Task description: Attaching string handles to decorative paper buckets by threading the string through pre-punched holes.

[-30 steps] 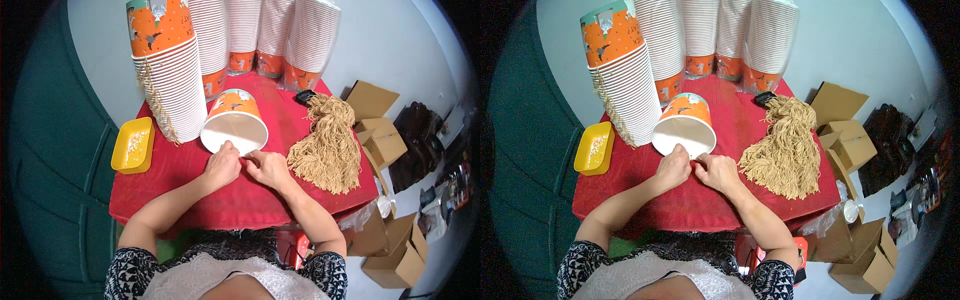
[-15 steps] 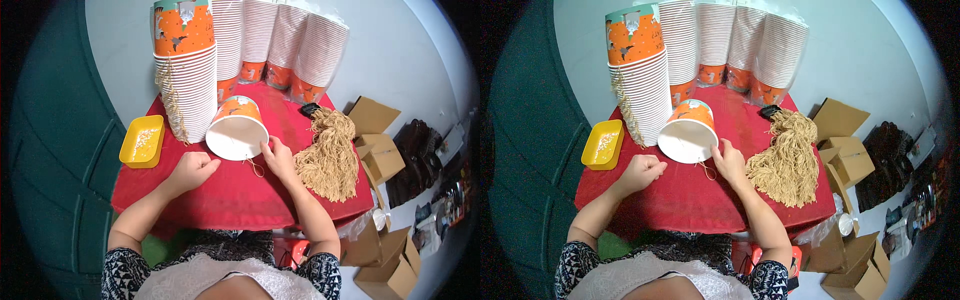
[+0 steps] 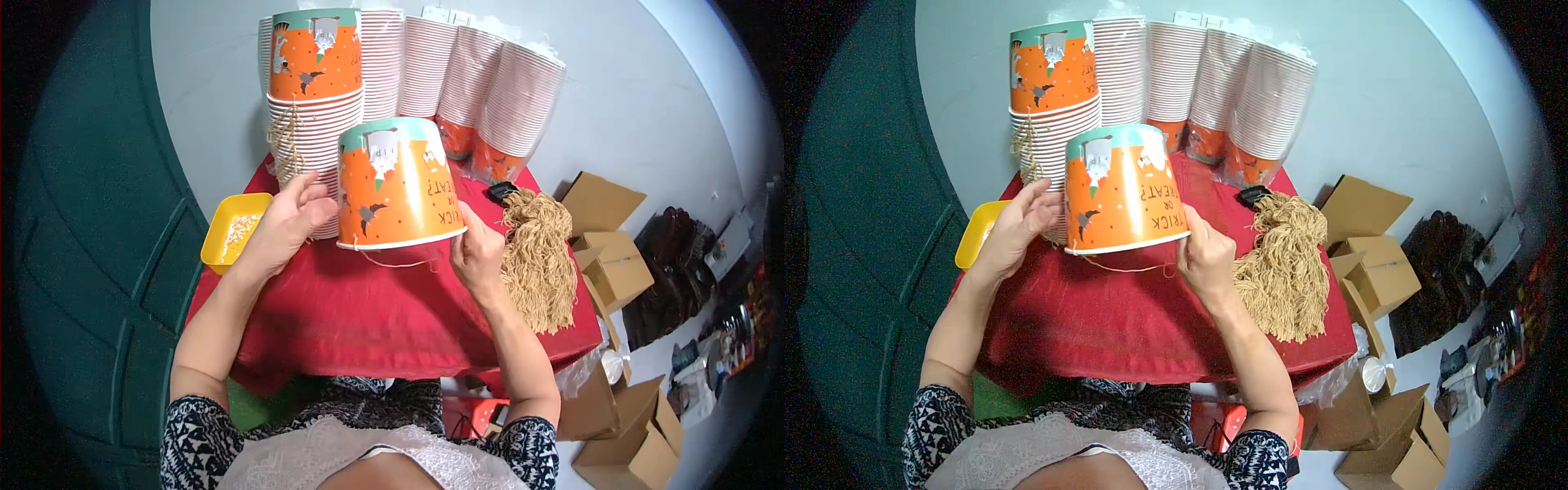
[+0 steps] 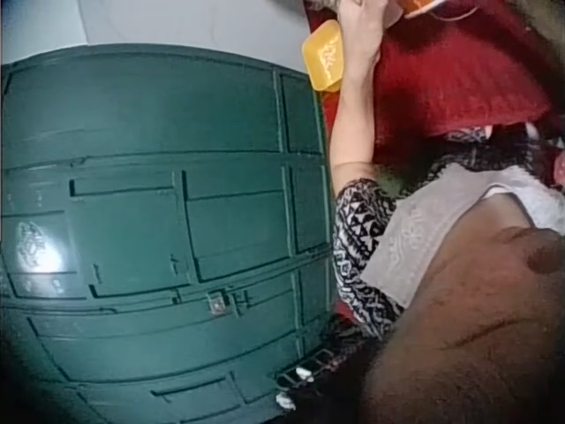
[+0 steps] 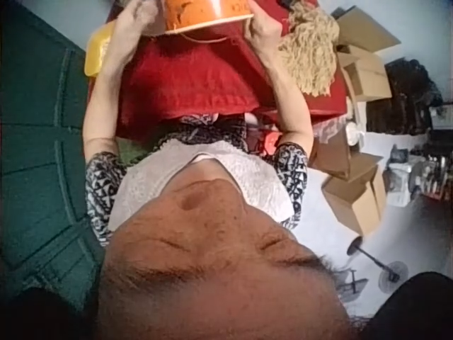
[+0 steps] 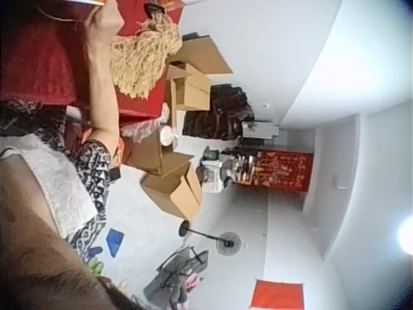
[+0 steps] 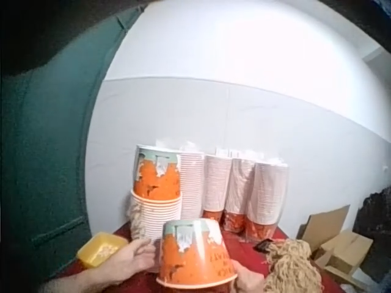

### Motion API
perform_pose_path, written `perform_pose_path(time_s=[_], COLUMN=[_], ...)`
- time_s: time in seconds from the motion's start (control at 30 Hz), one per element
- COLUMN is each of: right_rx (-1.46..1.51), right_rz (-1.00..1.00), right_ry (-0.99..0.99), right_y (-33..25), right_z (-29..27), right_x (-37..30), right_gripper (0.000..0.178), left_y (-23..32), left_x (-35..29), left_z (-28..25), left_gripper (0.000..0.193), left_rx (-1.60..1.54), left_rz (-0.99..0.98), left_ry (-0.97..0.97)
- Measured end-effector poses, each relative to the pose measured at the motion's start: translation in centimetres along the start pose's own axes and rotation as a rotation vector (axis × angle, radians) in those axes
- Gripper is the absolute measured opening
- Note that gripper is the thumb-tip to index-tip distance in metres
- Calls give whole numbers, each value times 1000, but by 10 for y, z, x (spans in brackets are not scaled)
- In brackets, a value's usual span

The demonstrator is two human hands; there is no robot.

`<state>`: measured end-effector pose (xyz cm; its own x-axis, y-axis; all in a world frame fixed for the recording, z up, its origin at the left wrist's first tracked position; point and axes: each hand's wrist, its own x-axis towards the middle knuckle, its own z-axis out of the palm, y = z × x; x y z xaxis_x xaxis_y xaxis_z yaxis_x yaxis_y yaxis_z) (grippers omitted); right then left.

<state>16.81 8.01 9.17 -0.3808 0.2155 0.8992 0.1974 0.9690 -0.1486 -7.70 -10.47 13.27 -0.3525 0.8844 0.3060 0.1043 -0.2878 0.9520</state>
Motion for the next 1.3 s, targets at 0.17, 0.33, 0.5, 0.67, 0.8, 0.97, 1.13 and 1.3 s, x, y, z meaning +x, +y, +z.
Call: perform_pose_path(time_s=[0.17, 0.33, 0.5, 0.67, 0.8, 0.97, 1.13, 1.3], right_rx=[-38, -49, 60, 243, 718, 1079, 1281, 1233], right_rz=[-189, -244, -136, 225, 586, 849, 769, 724], right_ry=[91, 115, 231, 163, -16, -555, -960, -771], right_y=[-17, -34, -42, -54, -67, -82, -73, -37], right_z=[6, 7, 9, 31, 36, 45, 38, 38], right_x=[15, 28, 37, 32, 24, -13, -26, -31], right_gripper=[44, 41, 39, 57, 49, 24, 52, 61], left_y=[39, 47, 53, 53, 48, 53, 59, 84], left_x=[3, -3, -12, -21, -29, -43, -45, -37], left_z=[31, 37, 38, 47, 49, 34, -21, -71], left_gripper=[123, 116, 106, 103, 97, 93, 113, 111], left_rx=[-134, -98, -244, -272, -313, -189, 108, 409], left_rz=[127, 223, 221, 347, 410, 503, 657, 722], left_ry=[-137, 43, 77, 88, 97, 232, 497, 769])
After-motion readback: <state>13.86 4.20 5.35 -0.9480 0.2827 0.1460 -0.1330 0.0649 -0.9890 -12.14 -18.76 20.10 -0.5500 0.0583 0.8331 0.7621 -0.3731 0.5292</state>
